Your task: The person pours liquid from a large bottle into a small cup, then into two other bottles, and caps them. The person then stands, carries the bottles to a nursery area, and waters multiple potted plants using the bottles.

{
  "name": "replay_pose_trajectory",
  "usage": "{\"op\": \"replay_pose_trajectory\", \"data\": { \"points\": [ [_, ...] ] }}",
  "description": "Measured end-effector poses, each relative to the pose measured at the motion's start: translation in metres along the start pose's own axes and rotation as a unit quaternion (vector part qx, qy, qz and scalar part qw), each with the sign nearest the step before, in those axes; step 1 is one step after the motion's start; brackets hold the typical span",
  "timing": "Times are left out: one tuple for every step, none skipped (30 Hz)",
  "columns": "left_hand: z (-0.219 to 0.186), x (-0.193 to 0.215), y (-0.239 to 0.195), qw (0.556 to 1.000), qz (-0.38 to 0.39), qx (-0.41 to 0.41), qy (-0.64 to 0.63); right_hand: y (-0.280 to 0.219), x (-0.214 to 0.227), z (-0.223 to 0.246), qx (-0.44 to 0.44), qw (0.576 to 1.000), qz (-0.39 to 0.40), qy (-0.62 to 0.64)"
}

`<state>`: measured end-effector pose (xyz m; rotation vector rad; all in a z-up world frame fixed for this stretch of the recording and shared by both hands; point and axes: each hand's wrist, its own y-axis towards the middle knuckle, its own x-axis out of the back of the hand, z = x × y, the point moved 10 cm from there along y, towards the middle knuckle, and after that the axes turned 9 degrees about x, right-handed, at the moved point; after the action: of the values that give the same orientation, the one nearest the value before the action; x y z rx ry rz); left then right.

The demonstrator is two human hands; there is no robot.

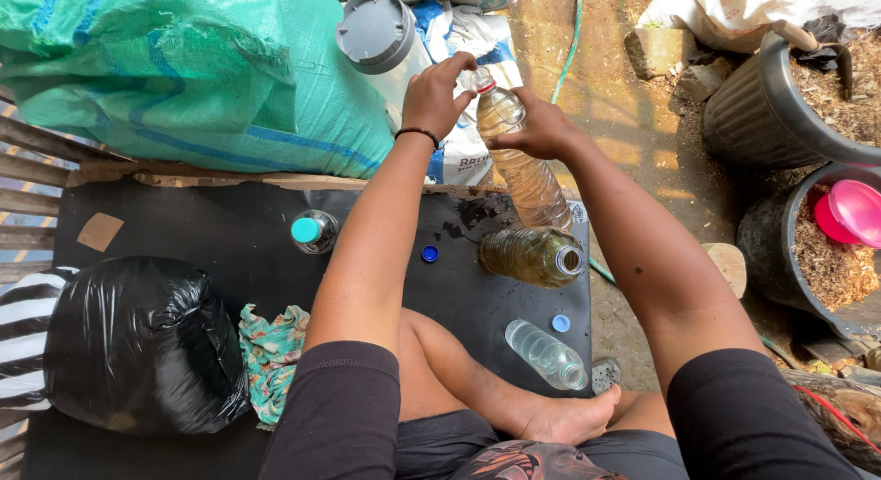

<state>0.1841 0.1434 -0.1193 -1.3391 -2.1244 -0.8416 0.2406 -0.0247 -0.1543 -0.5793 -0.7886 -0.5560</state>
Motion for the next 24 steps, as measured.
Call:
{"op": "replay_pose_trajectory", "data": {
  "points": [
    [0.004,-0.002,0.0,1.0,0.007,0.014,-0.001,0.001,-0.001,0.001,0.001,1.0,0.002,-0.002],
    [0.008,-0.003,0.0,0.999,0.015,0.028,-0.002,0.001,-0.002,0.002,0.002,1.0,0.004,-0.005],
    [0.011,-0.005,-0.001,0.999,0.022,0.042,-0.003,0.002,-0.002,0.002,-0.001,1.0,0.006,-0.006],
    [0.012,-0.005,-0.001,0.999,0.022,0.045,-0.007,0.002,-0.003,0.002,-0.004,1.0,0.008,-0.006],
    [0.013,-0.004,-0.002,0.999,0.023,0.048,-0.012,0.002,-0.004,0.003,-0.006,1.0,0.01,-0.007],
    [0.013,-0.004,-0.003,0.998,0.024,0.05,-0.017,0.001,-0.003,0.003,-0.005,1.0,0.008,-0.005],
    [0.014,-0.004,-0.003,0.997,0.033,0.057,-0.036,-0.001,-0.003,0.004,-0.003,1.0,0.006,-0.003],
    [0.013,-0.005,-0.002,0.996,0.042,0.063,-0.055,-0.004,-0.001,0.004,-0.002,1.0,0.003,-0.001],
    [0.012,-0.006,-0.002,0.994,0.051,0.069,-0.074,-0.008,0.002,0.004,0.002,1.0,-0.005,0.0],
    [0.008,-0.006,-0.002,0.993,0.057,0.064,-0.086,-0.013,0.005,0.005,0.006,1.0,-0.014,0.002],
    [0.003,-0.007,-0.004,0.991,0.064,0.059,-0.098,-0.019,0.009,0.005,0.01,1.0,-0.023,0.003],
    [-0.003,-0.008,-0.003,0.99,0.069,0.053,-0.109,-0.026,0.016,0.005,0.018,0.999,-0.037,0.006],
    [-0.008,-0.01,-0.004,0.988,0.075,0.054,-0.123,-0.035,0.022,0.004,0.026,0.998,-0.05,0.008],
    [-0.015,-0.014,-0.005,0.985,0.084,0.054,-0.137,-0.046,0.027,0.003,0.031,0.997,-0.065,0.011],
    [-0.021,-0.018,-0.005,0.983,0.093,0.054,-0.151,-0.055,0.032,0.002,0.038,0.996,-0.082,0.022],
    [-0.03,-0.02,-0.007,0.979,0.102,0.045,-0.169,-0.066,0.036,0.001,0.043,0.994,-0.098,0.033],
    [-0.039,-0.023,-0.008,0.976,0.11,0.035,-0.187,-0.076,0.04,0.0,0.049,0.991,-0.114,0.044],
    [-0.048,-0.024,-0.007,0.971,0.119,0.023,-0.204,-0.086,0.043,-0.002,0.051,0.988,-0.134,0.051],
    [-0.056,-0.025,-0.008,0.97,0.128,0.016,-0.207,-0.095,0.047,-0.003,0.053,0.985,-0.154,0.058],
    [-0.064,-0.025,-0.009,0.968,0.139,0.009,-0.21,-0.105,0.049,-0.005,0.054,0.981,-0.174,0.065],
    [-0.071,-0.025,-0.011,0.965,0.15,0.002,-0.213,-0.113,0.05,-0.007,0.051,0.979,-0.186,0.067],
    [-0.079,-0.023,-0.013,0.965,0.156,-0.003,-0.212,-0.121,0.05,-0.009,0.048,0.976,-0.199,0.069],
    [-0.086,-0.021,-0.015,0.964,0.163,-0.009,-0.212,-0.129,0.051,-0.011,0.045,0.974,-0.211,0.071],
    [-0.093,-0.017,-0.017,0.963,0.17,-0.014,-0.21,-0.136,0.051,-0.009,0.057,0.97,-0.225,0.074]
  ]
}}
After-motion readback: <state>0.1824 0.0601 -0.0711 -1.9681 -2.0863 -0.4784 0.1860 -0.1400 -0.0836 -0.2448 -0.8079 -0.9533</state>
